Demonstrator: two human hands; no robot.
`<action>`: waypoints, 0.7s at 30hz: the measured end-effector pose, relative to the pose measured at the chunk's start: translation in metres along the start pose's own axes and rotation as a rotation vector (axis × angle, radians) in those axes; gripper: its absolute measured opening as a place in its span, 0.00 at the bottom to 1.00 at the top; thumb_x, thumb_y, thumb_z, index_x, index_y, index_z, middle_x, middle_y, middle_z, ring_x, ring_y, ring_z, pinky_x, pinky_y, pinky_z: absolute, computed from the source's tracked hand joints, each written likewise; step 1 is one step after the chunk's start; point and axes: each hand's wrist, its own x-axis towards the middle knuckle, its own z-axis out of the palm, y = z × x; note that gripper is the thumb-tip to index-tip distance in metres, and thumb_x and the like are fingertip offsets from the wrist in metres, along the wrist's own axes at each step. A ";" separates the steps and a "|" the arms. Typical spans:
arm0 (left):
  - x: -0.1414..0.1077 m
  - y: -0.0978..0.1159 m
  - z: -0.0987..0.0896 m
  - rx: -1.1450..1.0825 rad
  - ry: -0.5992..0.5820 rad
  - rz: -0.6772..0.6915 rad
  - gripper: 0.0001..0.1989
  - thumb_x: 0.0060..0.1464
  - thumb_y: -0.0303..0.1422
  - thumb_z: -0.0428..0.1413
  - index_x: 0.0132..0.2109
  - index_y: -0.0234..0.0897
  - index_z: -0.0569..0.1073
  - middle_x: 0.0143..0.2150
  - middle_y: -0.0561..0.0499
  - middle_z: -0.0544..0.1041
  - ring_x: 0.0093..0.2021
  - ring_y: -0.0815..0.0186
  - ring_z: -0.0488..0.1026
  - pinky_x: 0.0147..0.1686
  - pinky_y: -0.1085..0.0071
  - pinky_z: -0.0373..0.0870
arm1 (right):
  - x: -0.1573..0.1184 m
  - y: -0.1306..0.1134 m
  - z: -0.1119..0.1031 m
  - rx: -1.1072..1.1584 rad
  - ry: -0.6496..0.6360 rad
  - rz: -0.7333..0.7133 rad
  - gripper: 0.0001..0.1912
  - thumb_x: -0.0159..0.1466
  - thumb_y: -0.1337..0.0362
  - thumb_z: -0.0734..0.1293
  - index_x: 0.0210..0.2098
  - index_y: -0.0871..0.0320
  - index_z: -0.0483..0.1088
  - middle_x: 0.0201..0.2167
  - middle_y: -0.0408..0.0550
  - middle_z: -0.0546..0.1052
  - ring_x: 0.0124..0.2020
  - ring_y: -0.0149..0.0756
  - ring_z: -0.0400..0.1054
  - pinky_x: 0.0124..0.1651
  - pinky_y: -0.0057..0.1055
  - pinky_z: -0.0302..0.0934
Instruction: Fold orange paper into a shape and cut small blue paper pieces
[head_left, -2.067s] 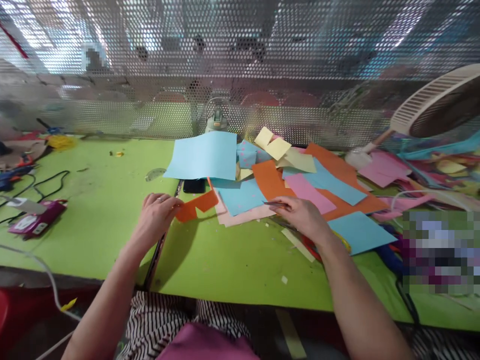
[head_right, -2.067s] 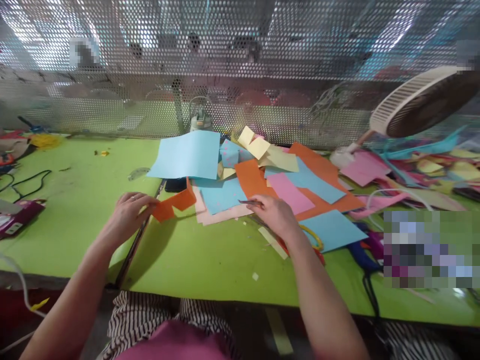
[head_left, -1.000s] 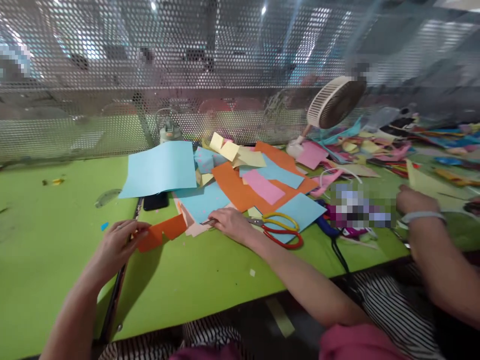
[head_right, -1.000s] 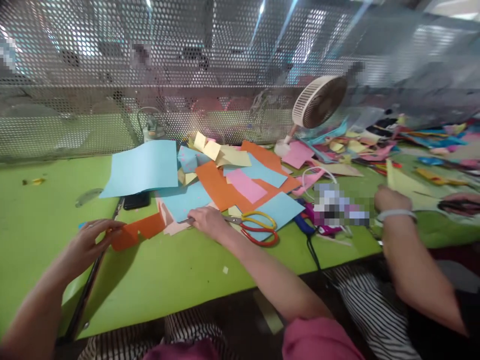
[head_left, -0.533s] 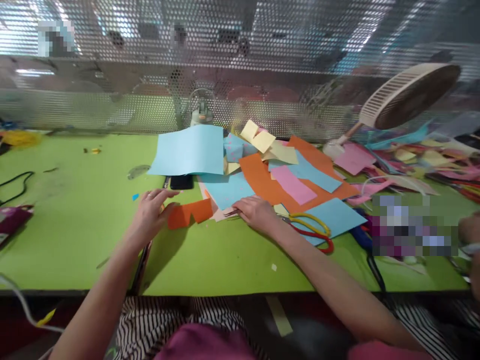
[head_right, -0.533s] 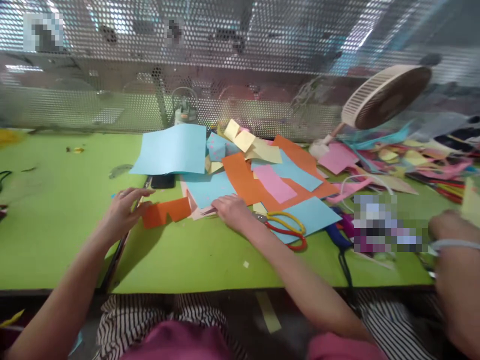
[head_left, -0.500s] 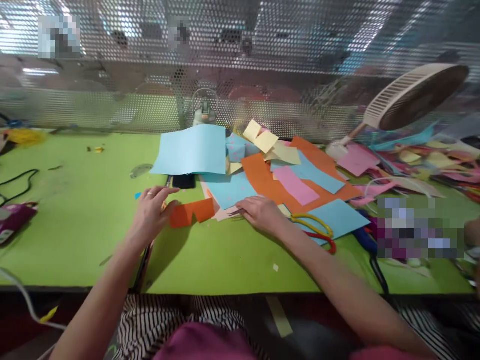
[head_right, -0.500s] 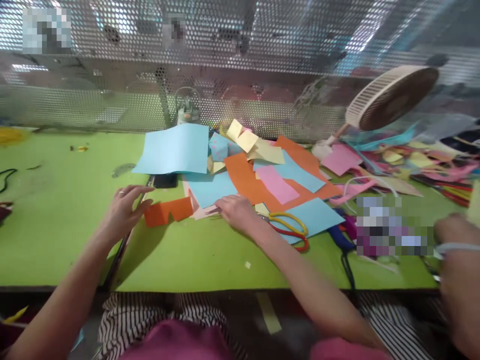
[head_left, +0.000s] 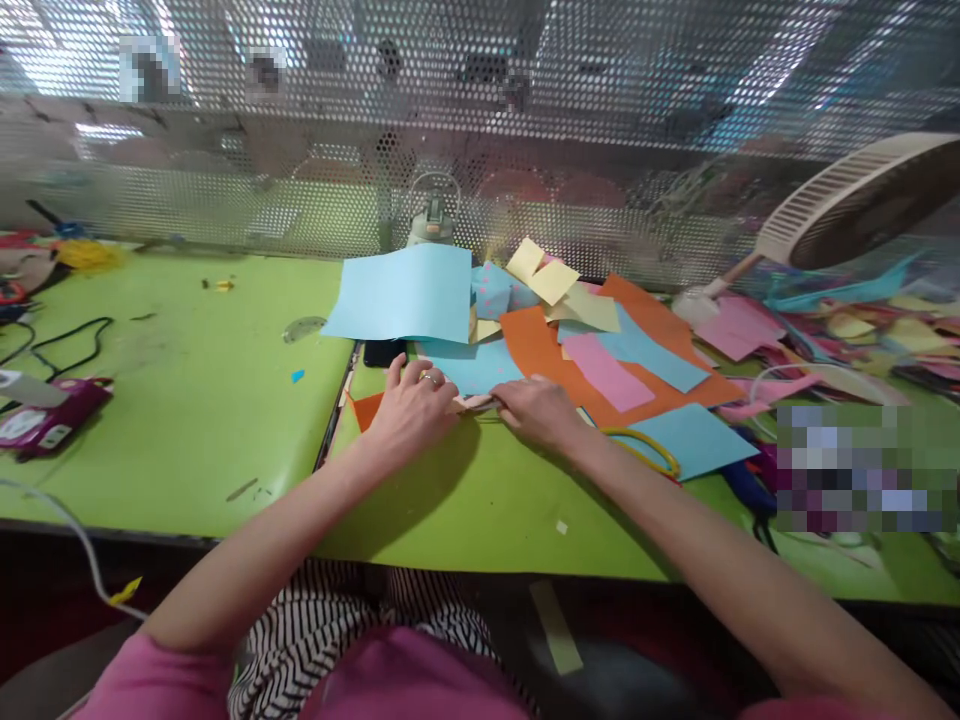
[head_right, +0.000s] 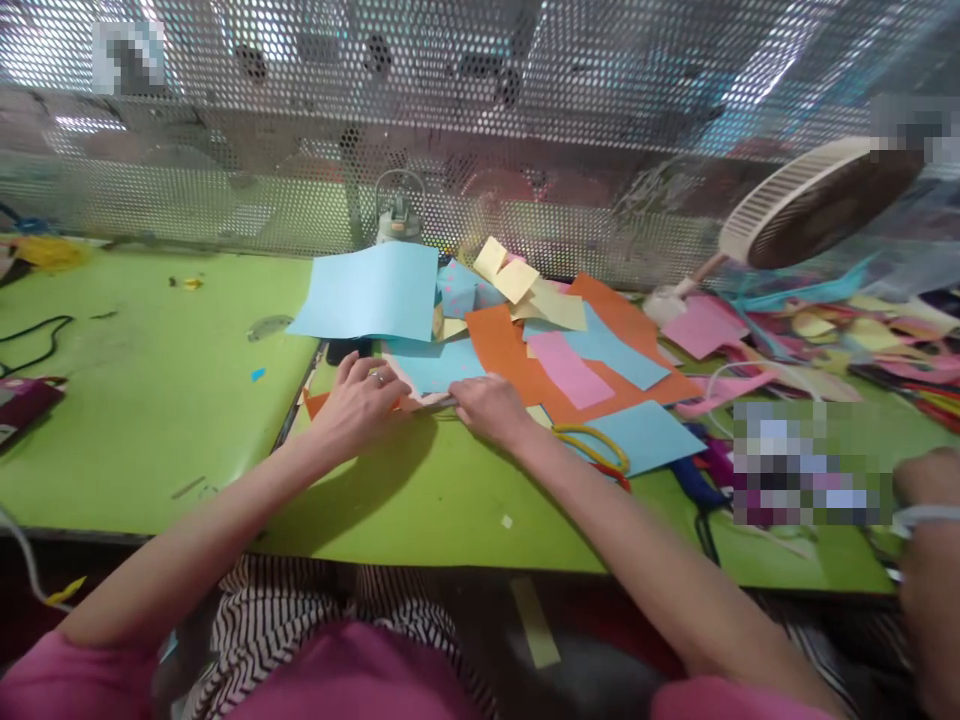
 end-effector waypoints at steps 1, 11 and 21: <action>0.004 -0.001 0.001 0.021 0.007 -0.006 0.09 0.62 0.36 0.55 0.45 0.38 0.77 0.50 0.42 0.79 0.60 0.48 0.65 0.64 0.45 0.49 | 0.001 0.003 -0.004 0.015 0.021 0.017 0.10 0.68 0.60 0.65 0.42 0.60 0.73 0.38 0.46 0.78 0.38 0.35 0.73 0.45 0.39 0.67; 0.040 -0.007 0.000 -0.021 0.035 -0.035 0.15 0.67 0.31 0.47 0.37 0.39 0.78 0.41 0.46 0.81 0.53 0.53 0.71 0.64 0.47 0.50 | 0.007 0.009 -0.030 0.206 0.142 0.081 0.13 0.65 0.62 0.63 0.45 0.55 0.77 0.41 0.50 0.84 0.42 0.42 0.75 0.42 0.35 0.59; 0.032 -0.010 -0.005 -0.092 0.088 -0.096 0.19 0.66 0.36 0.49 0.61 0.41 0.70 0.57 0.43 0.76 0.55 0.50 0.70 0.63 0.47 0.53 | 0.010 0.025 -0.034 0.451 0.215 0.277 0.12 0.64 0.60 0.61 0.31 0.56 0.74 0.28 0.46 0.79 0.30 0.37 0.70 0.31 0.30 0.53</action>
